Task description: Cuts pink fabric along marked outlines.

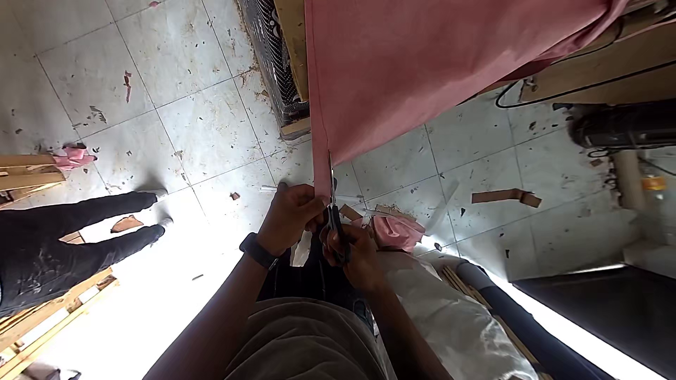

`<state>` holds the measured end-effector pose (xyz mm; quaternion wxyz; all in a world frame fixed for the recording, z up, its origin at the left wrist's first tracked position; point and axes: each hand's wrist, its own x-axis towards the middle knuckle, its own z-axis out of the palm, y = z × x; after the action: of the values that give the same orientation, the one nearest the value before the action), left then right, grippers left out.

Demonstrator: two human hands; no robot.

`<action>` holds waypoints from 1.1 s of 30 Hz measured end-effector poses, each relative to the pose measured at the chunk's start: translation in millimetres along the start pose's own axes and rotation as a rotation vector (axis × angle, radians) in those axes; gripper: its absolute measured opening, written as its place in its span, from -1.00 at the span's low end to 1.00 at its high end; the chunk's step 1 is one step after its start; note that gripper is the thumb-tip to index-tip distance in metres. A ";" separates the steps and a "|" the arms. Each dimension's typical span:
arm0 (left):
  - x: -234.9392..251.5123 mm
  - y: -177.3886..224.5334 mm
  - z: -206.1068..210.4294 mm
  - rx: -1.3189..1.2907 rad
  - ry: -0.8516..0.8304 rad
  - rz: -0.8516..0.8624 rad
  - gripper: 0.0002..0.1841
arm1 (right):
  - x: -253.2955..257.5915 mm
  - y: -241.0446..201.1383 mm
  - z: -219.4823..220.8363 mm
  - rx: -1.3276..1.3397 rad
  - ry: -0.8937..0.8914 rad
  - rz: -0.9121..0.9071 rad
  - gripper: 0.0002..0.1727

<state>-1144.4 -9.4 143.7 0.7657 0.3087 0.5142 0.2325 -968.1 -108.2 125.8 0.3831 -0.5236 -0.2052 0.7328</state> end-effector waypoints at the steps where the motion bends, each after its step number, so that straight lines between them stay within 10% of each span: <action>1: -0.3 0.4 -0.5 0.005 0.000 0.000 -0.80 | 1.9 -0.7 -0.7 0.001 -0.011 -0.005 -0.55; 33: -11.9 6.4 -9.8 0.046 -0.042 0.037 -0.82 | 53.8 -33.0 4.7 0.034 -0.108 0.021 -0.40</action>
<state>-1158.0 -10.6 153.2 0.7647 0.3407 0.4972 0.2282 -969.5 -45.5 117.9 0.3725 -0.4787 -0.2075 0.7675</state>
